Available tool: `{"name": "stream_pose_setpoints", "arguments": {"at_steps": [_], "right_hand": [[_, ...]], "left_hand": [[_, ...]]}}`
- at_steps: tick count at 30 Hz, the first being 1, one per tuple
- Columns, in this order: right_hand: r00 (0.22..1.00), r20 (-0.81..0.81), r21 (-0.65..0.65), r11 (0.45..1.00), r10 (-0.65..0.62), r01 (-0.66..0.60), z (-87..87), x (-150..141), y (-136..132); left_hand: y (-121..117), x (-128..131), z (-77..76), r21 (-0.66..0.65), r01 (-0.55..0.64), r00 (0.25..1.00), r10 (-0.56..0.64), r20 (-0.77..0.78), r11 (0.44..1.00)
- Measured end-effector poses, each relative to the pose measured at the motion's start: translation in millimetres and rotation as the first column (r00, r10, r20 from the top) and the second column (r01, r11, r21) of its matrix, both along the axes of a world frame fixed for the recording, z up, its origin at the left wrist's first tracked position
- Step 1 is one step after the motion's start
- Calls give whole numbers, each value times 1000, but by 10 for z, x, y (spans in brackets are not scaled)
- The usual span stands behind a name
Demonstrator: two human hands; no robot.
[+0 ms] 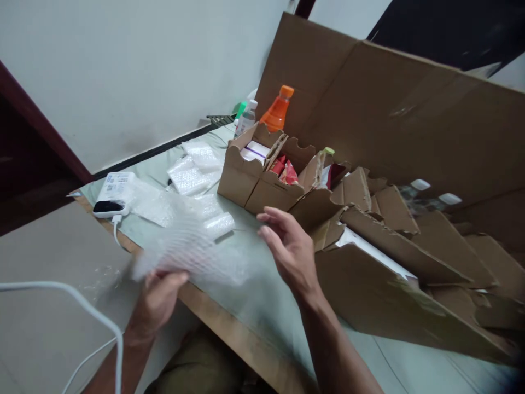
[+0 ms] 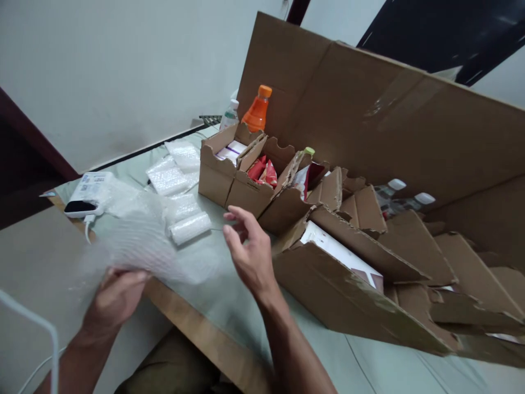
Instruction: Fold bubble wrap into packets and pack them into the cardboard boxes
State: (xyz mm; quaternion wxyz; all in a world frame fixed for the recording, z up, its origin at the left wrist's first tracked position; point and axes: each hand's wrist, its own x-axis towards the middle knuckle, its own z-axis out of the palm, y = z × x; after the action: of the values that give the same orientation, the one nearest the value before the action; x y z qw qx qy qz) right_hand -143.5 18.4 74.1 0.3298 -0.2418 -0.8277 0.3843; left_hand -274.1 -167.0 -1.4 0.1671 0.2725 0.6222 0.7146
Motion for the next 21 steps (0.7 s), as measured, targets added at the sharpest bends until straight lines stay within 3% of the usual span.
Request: {"name": "stream_pose_setpoints", "arguments": {"at_steps": [2,4,7,10,14,21], "right_hand": [[983,182,2,1000,-30,30,-197,-284,251],[952,306,-11,1000,-1,5,-390,-539,391],[968,248,-30,999,46,-39,-520,-678,402],[1000,23,-43,999,10,-9,-460,-429,340],[988,-145,-218,976,-48,16,-454,137,289],[931,-330,-512,858,-154,-40,-742,700,-10]], "left_hand": [[-112,-162,-21,117,-14,956,-21,294,993],[-201,-280,-14,177,-33,876,-57,478,984],[-269,-371,32,189,-124,815,-9,579,974],[-281,-413,88,167,-221,798,79,598,961],[-226,-451,156,125,-254,811,141,568,959],[79,-696,305,178,-158,836,35,548,971]]}}
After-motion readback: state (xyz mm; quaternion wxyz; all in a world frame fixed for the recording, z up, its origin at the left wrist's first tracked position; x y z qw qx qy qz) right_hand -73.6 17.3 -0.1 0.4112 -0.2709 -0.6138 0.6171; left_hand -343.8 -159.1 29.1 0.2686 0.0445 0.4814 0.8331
